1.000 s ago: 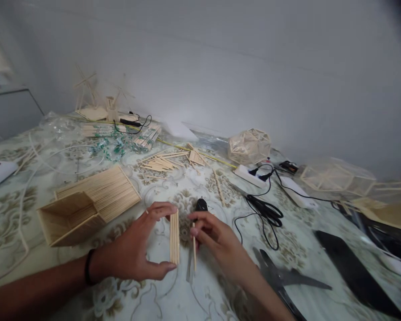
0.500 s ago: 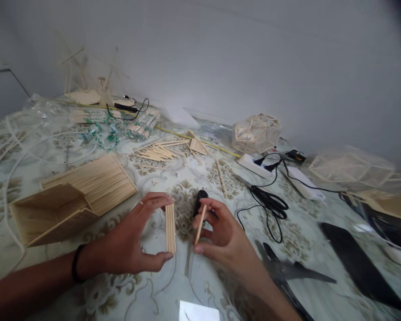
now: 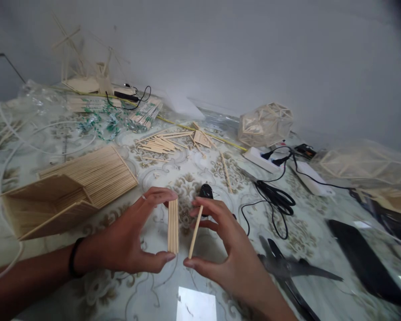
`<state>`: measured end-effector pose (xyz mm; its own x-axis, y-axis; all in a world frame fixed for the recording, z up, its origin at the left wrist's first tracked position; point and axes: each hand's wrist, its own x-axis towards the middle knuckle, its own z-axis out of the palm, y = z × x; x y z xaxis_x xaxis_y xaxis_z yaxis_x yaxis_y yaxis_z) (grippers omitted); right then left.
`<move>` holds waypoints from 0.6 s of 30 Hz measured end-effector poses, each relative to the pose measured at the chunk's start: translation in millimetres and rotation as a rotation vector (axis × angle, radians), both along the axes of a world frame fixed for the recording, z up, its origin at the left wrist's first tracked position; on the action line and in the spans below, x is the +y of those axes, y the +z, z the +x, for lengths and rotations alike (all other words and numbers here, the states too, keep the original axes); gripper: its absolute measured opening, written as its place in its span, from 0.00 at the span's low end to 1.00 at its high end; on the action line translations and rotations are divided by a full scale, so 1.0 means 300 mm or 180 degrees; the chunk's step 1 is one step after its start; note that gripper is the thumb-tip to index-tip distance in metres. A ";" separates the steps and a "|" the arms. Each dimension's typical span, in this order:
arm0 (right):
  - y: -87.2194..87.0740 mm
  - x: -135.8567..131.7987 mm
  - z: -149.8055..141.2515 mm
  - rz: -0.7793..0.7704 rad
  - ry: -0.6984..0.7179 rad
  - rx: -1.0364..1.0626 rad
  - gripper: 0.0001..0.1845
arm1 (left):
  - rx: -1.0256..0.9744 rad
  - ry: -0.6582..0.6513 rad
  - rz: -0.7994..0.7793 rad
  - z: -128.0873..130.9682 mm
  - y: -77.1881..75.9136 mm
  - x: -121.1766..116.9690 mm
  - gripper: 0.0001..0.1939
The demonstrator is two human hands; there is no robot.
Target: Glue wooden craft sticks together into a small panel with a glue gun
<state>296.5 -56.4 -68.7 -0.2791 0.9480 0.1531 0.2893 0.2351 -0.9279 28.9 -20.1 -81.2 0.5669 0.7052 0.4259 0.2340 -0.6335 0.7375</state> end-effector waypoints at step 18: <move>0.009 -0.012 -0.002 0.0441 0.0257 -0.0859 0.61 | -0.0048 -0.0092 0.0207 0.016 0.004 0.000 0.50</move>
